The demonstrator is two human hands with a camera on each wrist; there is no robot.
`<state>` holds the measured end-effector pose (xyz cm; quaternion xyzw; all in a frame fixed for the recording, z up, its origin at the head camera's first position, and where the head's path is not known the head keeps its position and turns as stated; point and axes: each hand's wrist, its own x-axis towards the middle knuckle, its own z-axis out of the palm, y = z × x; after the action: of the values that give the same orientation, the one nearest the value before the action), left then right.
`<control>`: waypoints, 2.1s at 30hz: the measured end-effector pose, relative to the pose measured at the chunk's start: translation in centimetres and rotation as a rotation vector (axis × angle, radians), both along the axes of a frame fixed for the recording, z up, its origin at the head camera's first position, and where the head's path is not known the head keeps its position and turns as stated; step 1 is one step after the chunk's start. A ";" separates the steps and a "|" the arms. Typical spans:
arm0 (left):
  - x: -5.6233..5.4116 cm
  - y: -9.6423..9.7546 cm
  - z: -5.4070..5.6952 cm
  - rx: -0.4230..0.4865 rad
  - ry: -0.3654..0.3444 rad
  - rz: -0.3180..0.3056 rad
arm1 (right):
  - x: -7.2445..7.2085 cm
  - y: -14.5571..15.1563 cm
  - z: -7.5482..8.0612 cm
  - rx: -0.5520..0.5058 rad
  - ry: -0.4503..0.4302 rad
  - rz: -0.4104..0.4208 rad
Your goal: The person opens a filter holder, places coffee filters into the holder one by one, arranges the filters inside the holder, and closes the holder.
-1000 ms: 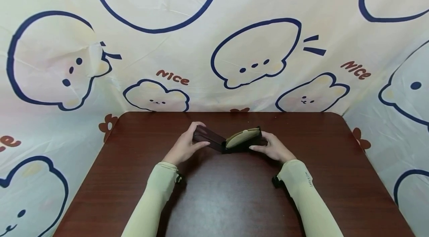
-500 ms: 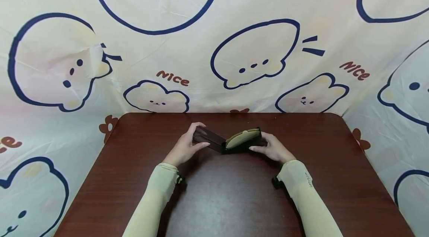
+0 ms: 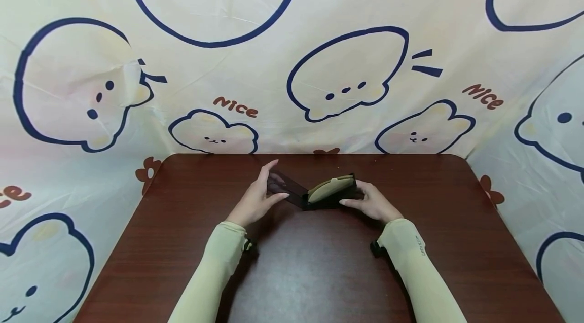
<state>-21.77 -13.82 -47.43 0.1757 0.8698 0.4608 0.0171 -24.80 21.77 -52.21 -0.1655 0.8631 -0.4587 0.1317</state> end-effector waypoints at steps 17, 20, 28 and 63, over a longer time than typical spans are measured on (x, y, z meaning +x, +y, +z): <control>-0.5 1.5 -0.3 0.114 0.007 -0.055 | 0.1 0.2 0.1 0.021 -0.027 -0.018; -0.5 1.8 -0.3 0.122 0.000 -0.054 | 0.1 0.3 0.0 0.026 -0.011 -0.021; -0.3 3.0 0.1 0.050 0.004 -0.017 | 0.0 0.0 0.1 0.007 -0.004 -0.003; -0.1 9.4 0.5 -0.286 0.274 0.011 | -0.2 -0.1 0.0 0.001 0.017 0.003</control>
<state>-21.83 -4.39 -46.97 0.2276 0.9216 0.3043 -0.0791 -24.97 21.63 -52.23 -0.1707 0.8640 -0.4568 0.1252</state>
